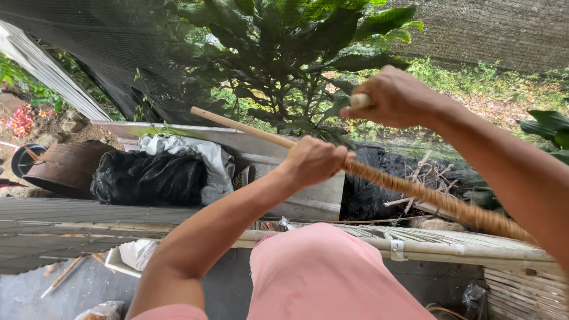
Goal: The person wraps fibrous material around a long wooden stick using a small wooden tool to press and secure the fibers. They repeatedly pull fibers from a plastic bag, wrap them around the stick, and use the tool to tighten the wrapping along the length of the stick.
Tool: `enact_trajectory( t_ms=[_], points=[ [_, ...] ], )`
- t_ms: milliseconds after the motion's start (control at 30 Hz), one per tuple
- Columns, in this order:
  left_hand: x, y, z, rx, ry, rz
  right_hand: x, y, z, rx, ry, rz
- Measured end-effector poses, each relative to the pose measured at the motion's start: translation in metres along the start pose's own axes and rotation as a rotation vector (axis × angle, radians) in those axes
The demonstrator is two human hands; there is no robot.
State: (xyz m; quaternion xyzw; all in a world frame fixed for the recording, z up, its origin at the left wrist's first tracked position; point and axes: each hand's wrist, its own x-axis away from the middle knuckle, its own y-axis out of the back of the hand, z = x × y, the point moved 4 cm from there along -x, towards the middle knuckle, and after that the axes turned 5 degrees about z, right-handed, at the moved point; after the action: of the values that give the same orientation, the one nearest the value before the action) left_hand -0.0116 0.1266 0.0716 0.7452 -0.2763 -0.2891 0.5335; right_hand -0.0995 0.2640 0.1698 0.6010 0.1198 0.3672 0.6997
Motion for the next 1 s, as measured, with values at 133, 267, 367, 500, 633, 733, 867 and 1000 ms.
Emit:
enact_trajectory(
  t_ms=[133, 267, 367, 500, 633, 733, 867, 1000],
  points=[
    [0.031, 0.02, -0.019, -0.09, -0.177, -0.077, 0.015, -0.056, -0.023, -0.318, -0.069, 0.183],
    [0.052, 0.025, -0.011, -0.066, -0.254, -0.141, 0.034, -0.121, -0.035, -0.676, -0.106, 0.186],
    [0.057, 0.017, 0.008, -0.039, -0.234, -0.164, 0.033, -0.169, -0.033, -0.887, -0.024, 0.102],
    [0.063, -0.003, 0.052, 0.074, -0.161, -0.091, 0.016, -0.231, -0.02, -1.103, -0.026, -0.043],
    [0.066, -0.021, 0.086, 0.31, -0.054, -0.11, 0.006, -0.262, -0.007, -1.518, -0.018, -0.009],
    [0.054, -0.027, 0.096, 0.598, 0.064, -0.093, 0.012, -0.237, -0.017, -1.375, -0.128, -0.08],
    [0.029, -0.037, 0.088, 1.169, 0.24, -0.09, 0.021, -0.16, -0.03, -1.276, -0.019, -0.17],
    [0.006, -0.051, 0.077, 1.744, 0.185, -0.236, 0.007, -0.099, -0.049, -1.192, -0.265, -0.229]
  ],
)
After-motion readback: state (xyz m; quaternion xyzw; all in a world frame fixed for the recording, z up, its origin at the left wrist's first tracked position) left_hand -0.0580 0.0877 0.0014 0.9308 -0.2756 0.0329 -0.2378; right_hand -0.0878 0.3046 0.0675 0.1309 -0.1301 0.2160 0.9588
